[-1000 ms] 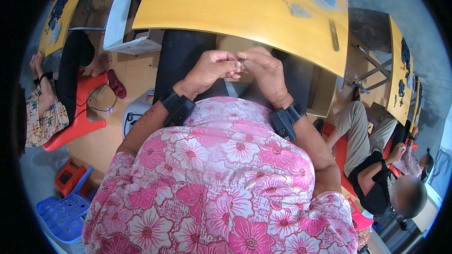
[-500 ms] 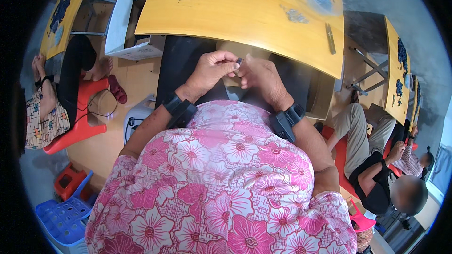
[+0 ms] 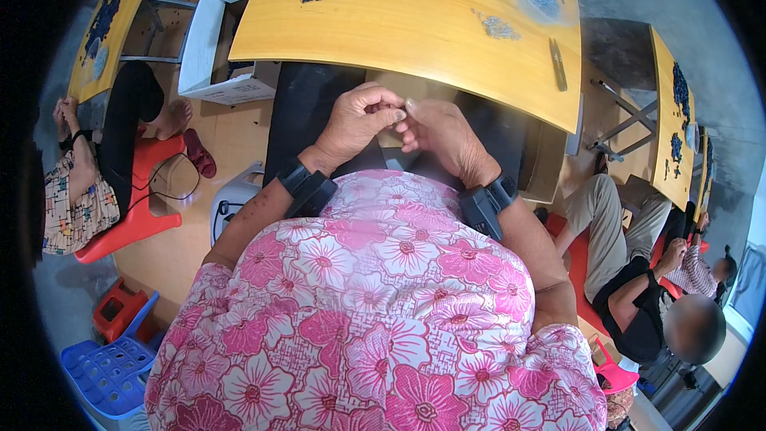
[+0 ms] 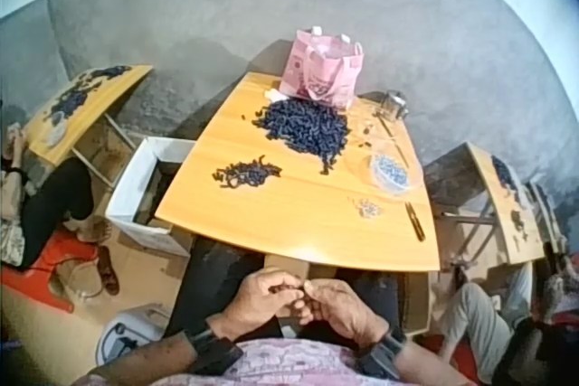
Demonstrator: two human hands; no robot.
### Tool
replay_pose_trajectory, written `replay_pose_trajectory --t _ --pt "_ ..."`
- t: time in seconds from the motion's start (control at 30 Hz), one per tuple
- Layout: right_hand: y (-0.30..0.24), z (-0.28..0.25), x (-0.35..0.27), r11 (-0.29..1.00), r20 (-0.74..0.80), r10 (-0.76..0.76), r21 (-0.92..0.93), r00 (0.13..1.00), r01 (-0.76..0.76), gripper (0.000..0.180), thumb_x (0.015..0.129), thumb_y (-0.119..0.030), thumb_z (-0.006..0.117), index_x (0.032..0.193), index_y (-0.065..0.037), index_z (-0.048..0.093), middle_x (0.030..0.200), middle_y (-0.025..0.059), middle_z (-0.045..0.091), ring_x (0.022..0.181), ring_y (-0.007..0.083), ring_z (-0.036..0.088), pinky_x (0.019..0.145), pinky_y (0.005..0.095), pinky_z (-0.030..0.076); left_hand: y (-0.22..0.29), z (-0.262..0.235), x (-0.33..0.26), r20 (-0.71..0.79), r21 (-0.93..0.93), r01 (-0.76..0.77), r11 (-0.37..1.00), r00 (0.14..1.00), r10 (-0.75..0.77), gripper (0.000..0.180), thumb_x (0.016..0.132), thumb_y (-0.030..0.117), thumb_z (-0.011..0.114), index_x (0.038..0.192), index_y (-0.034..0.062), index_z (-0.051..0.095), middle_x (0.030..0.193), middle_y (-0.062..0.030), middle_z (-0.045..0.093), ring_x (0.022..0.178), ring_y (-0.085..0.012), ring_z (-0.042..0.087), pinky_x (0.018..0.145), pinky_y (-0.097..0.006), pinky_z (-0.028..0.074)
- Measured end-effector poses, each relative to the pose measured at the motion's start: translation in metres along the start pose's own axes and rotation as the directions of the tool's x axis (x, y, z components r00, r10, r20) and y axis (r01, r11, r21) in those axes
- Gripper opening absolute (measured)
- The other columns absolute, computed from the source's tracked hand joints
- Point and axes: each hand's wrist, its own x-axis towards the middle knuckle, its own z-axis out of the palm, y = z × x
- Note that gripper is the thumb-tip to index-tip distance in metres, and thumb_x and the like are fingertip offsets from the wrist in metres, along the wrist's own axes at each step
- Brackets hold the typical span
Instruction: The recorder is manual assembling small blue plastic pins into black plastic sockets at a workbench.
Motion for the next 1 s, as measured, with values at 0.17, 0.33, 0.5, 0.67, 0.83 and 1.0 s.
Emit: replay_pose_trajectory --t 0.17,0.33,0.5,0.67,0.83,1.0 --pt "0.007 -0.006 0.002 0.998 0.055 -0.064 0.015 0.996 0.063 0.032 0.095 -0.031 0.051 0.100 -0.001 0.058 0.082 0.0027 0.059 0.067 0.0093 0.055 0.065 0.0260 0.051 -0.007 -0.001 0.001 0.076 -0.143 0.085 0.986 0.994 -0.075 0.013 0.085 -0.001 0.061 0.097 -0.0040 0.061 0.082 -0.0035 0.060 0.072 -0.0089 0.059 0.066 -0.022 0.048" --pt "0.002 -0.001 -0.003 0.934 -0.022 -0.174 -0.320 0.985 0.158 0.023 0.094 -0.019 0.048 0.103 0.000 0.057 0.077 0.0047 0.057 0.070 0.0093 0.056 0.059 0.0260 0.050 -0.002 -0.002 0.002 0.089 -0.008 0.101 0.995 0.991 -0.100 0.037 0.086 0.010 0.064 0.120 -0.0041 0.055 0.084 -0.0034 0.062 0.072 -0.0052 0.057 0.066 -0.020 0.050" --pt "0.000 0.002 -0.006 0.687 -0.009 -0.322 -0.690 0.947 0.227 0.023 0.091 -0.014 0.049 0.108 0.000 0.055 0.083 0.0139 0.061 0.075 0.0203 0.061 0.067 0.0312 0.049 0.005 0.000 0.002 0.145 -0.012 0.229 0.973 0.964 -0.225 0.048 0.087 0.027 0.066 0.124 -0.0012 0.054 0.079 0.0023 0.055 0.069 -0.0028 0.052 0.061 -0.018 0.047" --pt "0.003 0.003 -0.006 0.578 0.067 -0.416 -0.751 0.907 0.320 0.022 0.090 -0.012 0.049 0.109 0.000 0.054 0.093 0.0209 0.061 0.084 0.0353 0.061 0.076 0.0366 0.048 0.002 0.002 0.000 0.195 -0.041 0.252 0.967 0.951 -0.240 0.048 0.090 0.027 0.062 0.126 -0.0021 0.051 0.088 0.0002 0.060 0.073 -0.0034 0.055 0.066 -0.018 0.050" --pt "0.006 0.002 -0.006 0.536 0.095 -0.450 -0.766 0.888 0.354 0.022 0.091 -0.011 0.049 0.110 -0.001 0.051 0.094 0.0215 0.061 0.088 0.0374 0.061 0.076 0.0376 0.048 0.011 0.004 0.000 0.223 -0.010 0.244 0.970 0.946 -0.236 0.046 0.089 0.029 0.063 0.124 -0.0002 0.053 0.086 -0.0001 0.060 0.068 -0.0047 0.054 0.063 -0.020 0.048" --pt "0.005 0.006 -0.008 0.556 0.106 -0.430 -0.752 0.897 0.355 0.021 0.091 -0.011 0.048 0.109 -0.001 0.050 0.095 0.0220 0.060 0.088 0.0384 0.060 0.075 0.0389 0.049 0.011 0.006 -0.002 0.224 -0.030 0.208 0.978 0.955 -0.197 0.048 0.088 0.030 0.064 0.124 -0.0004 0.053 0.084 -0.0006 0.060 0.065 -0.0046 0.053 0.060 -0.019 0.047"
